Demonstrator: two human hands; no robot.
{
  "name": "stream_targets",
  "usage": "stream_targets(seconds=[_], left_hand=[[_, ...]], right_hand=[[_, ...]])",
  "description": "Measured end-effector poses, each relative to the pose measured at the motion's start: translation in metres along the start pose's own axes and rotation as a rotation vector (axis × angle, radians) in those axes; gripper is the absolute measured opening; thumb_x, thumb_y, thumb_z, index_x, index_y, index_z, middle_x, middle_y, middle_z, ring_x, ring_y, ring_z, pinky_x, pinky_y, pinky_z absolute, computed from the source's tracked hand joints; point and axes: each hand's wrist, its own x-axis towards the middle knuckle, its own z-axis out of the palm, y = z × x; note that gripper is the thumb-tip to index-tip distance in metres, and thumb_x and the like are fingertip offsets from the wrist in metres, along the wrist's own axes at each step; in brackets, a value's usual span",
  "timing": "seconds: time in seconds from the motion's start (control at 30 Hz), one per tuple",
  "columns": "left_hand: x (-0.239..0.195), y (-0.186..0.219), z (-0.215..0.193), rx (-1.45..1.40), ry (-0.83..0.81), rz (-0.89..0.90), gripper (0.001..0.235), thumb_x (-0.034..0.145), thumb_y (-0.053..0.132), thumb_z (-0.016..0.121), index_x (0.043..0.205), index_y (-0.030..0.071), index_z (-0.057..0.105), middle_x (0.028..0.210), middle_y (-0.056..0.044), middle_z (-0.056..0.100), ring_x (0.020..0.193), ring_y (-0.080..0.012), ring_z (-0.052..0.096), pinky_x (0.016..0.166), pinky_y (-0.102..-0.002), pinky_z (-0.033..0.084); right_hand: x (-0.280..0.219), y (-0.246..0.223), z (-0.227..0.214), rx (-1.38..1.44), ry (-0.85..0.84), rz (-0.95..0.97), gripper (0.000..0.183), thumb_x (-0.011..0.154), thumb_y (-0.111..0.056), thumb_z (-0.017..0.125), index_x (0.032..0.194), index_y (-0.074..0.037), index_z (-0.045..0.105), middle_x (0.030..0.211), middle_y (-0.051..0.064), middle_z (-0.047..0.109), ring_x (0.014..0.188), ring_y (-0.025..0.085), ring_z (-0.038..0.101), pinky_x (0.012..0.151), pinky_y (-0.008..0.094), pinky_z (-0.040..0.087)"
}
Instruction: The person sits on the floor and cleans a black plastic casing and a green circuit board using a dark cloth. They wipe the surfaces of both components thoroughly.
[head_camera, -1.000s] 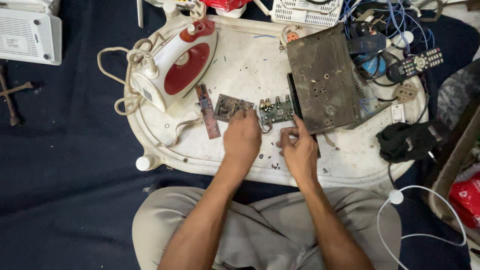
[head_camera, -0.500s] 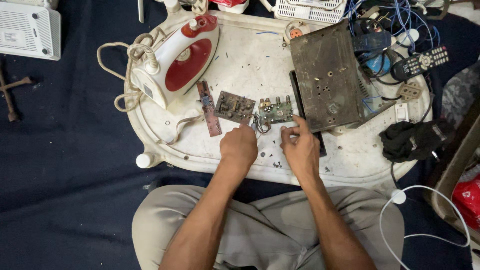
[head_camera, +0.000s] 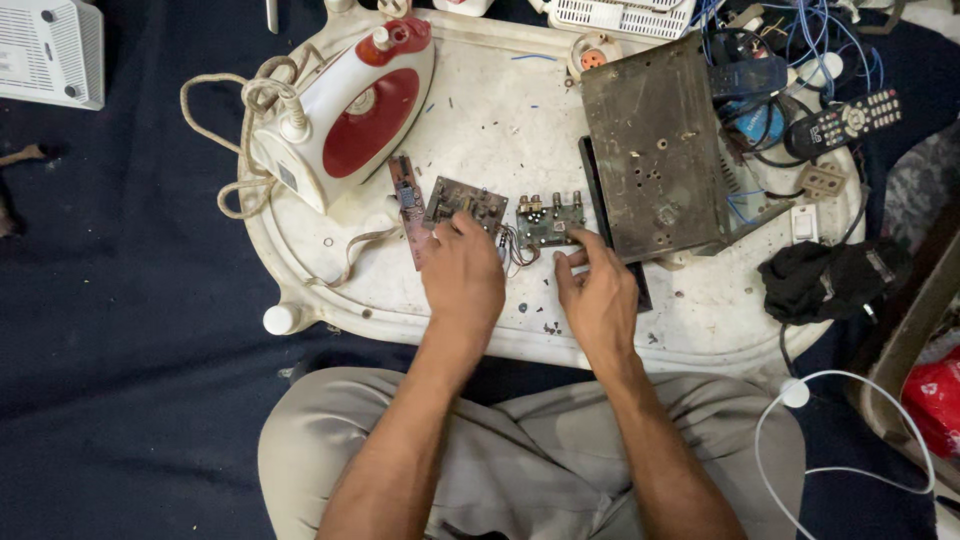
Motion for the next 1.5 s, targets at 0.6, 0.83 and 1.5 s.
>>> stream_targets(seconds=[0.6,0.83,1.5], left_hand=[[0.006,-0.006,-0.015,-0.014,0.086,-0.063,0.019,0.087,0.002,0.06,0.105,-0.001,0.061,0.115,-0.022,0.056,0.111,-0.0409,0.055,0.081,-0.048,0.055],[0.013,-0.01,-0.025,0.141,0.247,-0.06,0.018,0.079,0.005,0.063,0.096,0.002,0.068,0.129,-0.026,0.054,0.12,-0.0448,0.05,0.088,-0.051,0.047],[0.018,-0.029,-0.005,0.06,0.024,-0.12,0.012,0.082,0.002,0.063,0.092,-0.001,0.07,0.097,-0.023,0.069,0.088,-0.0413,0.065,0.07,-0.048,0.057]], right_hand=[[-0.008,-0.004,-0.006,-0.067,0.106,-0.139,0.017,0.093,-0.009,0.076,0.11,-0.005,0.074,0.121,0.02,0.058,0.075,0.028,0.07,0.068,0.04,0.056],[-0.004,0.002,-0.007,-0.026,0.189,-0.296,0.017,0.101,-0.006,0.072,0.115,0.002,0.068,0.151,0.024,0.047,0.125,0.039,0.064,0.091,0.038,0.062],[0.002,0.012,-0.001,0.598,0.263,-0.093,0.015,0.1,0.009,0.068,0.111,0.006,0.058,0.143,0.013,0.033,0.116,0.022,0.067,0.086,0.033,0.063]])
